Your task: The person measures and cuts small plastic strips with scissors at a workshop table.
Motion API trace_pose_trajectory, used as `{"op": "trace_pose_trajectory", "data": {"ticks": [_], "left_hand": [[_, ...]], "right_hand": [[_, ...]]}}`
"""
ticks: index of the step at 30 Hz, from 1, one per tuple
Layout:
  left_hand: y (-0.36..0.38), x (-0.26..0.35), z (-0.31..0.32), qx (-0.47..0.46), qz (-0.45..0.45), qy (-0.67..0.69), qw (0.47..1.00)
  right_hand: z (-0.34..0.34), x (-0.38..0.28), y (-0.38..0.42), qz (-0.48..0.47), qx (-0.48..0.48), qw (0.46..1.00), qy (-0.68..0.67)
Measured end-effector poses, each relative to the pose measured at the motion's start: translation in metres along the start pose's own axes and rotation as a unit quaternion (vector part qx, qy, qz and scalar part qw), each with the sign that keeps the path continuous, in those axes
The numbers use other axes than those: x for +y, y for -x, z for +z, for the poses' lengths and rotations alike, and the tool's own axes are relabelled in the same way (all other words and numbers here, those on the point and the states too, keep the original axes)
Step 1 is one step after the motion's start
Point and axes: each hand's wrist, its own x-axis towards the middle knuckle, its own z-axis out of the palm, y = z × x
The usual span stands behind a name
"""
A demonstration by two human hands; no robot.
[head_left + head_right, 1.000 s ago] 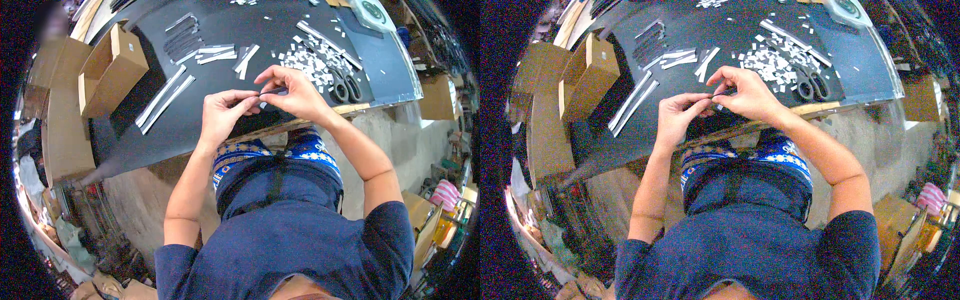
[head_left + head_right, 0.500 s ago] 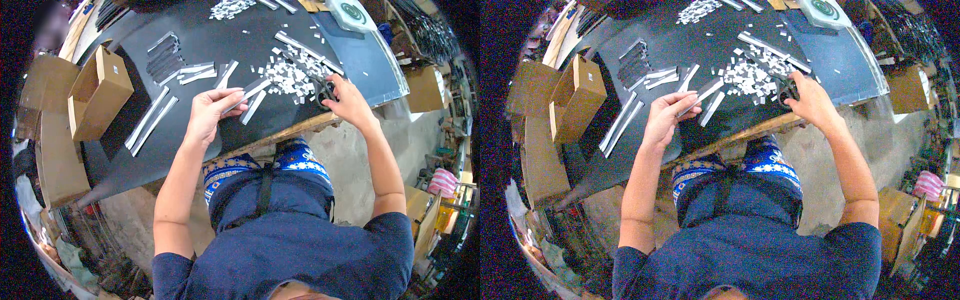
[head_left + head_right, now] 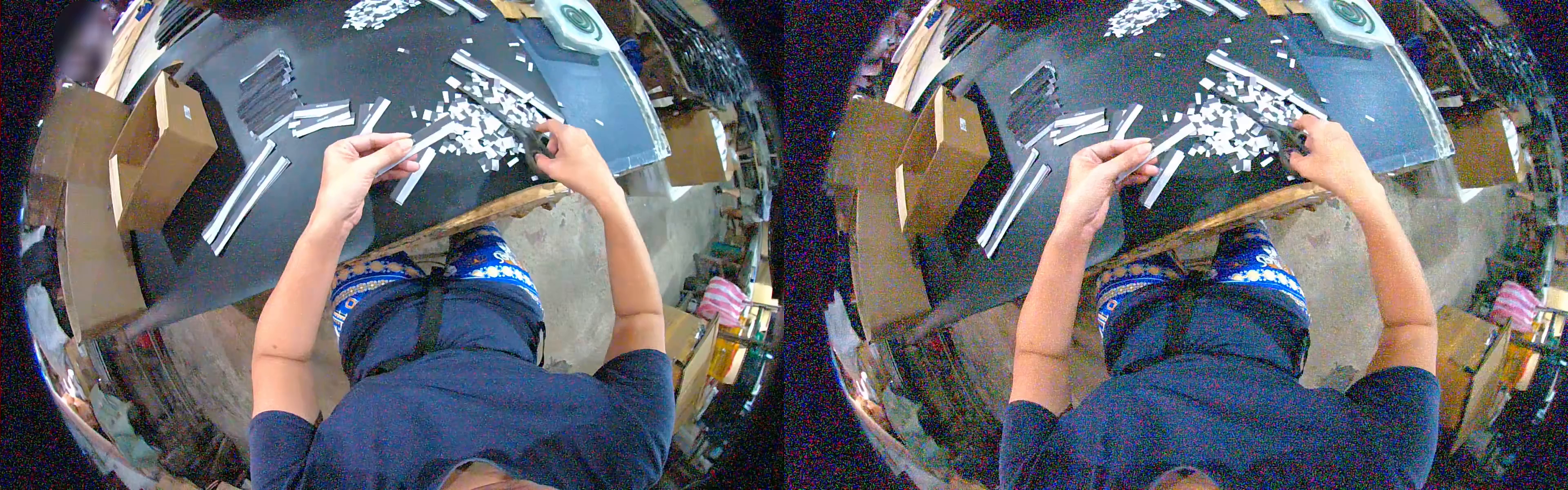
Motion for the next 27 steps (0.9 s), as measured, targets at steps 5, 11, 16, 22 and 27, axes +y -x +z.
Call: {"op": "trace_pose_trajectory", "data": {"ticks": [5,11,16,22,27], "left_hand": [[-0.002,0.0,0.0,0.008,0.006,0.0,1.0],[-0.006,-0.003,-0.003,0.012,0.008,0.031,0.999],[-0.007,-0.002,-0.003,0.016,0.016,0.043,0.999],[-0.002,0.001,0.001,0.003,0.01,0.05,0.999],[0.001,0.002,0.003,-0.005,0.003,0.051,0.999]], "right_hand": [[-0.007,0.02,-0.003,-0.019,-0.021,0.995,-0.1],[-0.01,-0.017,0.021,0.047,-0.011,0.949,-0.313],[0.005,-0.046,0.056,0.083,-0.16,0.839,-0.513],[0.03,-0.064,0.064,0.074,-0.173,0.846,-0.499],[0.032,-0.076,0.056,0.067,-0.157,0.849,-0.501]]}}
